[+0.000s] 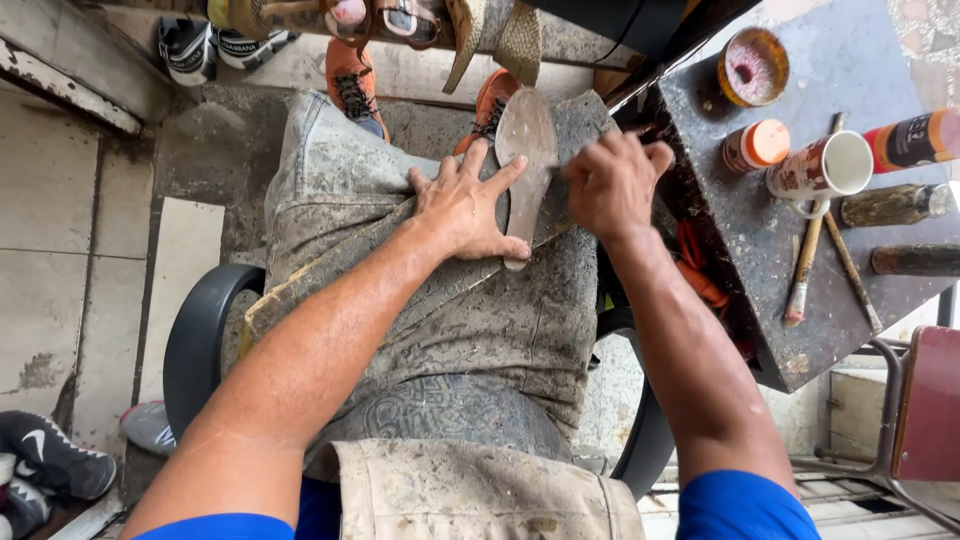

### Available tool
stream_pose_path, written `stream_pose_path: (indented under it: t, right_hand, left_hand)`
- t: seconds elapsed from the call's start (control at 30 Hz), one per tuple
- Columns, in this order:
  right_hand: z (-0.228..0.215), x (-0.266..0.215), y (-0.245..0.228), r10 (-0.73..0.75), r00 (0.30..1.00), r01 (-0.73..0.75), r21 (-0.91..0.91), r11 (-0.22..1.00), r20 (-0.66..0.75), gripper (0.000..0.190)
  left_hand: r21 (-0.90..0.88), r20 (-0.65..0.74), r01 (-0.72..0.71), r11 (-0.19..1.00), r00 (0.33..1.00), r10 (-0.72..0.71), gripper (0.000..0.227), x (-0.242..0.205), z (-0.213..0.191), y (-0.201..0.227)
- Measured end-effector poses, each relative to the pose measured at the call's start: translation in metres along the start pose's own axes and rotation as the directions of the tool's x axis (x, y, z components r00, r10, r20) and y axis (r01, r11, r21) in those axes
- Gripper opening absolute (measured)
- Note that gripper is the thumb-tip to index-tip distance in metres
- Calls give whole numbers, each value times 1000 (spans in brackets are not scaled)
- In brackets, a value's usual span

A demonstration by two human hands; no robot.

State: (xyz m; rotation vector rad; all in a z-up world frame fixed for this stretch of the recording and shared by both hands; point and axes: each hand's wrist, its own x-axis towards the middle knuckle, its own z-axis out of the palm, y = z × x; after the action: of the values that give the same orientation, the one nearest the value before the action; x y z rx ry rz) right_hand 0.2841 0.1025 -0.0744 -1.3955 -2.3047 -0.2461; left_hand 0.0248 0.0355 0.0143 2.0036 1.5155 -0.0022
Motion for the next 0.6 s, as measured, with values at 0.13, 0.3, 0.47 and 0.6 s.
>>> stream_pose_path:
  t: [0.13, 0.3, 0.47, 0.6]
  right_hand:
    - [-32, 11, -26, -133, 990, 130, 58, 990, 39, 23]
    - [-25, 17, -35, -136, 991, 136, -91, 987, 9, 18]
    - [-48, 5, -54, -234, 971, 231, 45, 972, 56, 19]
    - [-23, 12, -26, -172, 982, 170, -25, 985, -73, 16]
  left_hand:
    - [-12, -18, -6, 1000, 1000, 6, 109, 1, 1, -1]
    - [-30, -16, -5, 1000, 1000, 5, 111, 1, -1, -2]
    - [-32, -15, -4, 999, 1000, 3, 116, 6, 7, -6]
    - [3, 10, -22, 1000, 1000, 22, 123, -4, -7, -1]
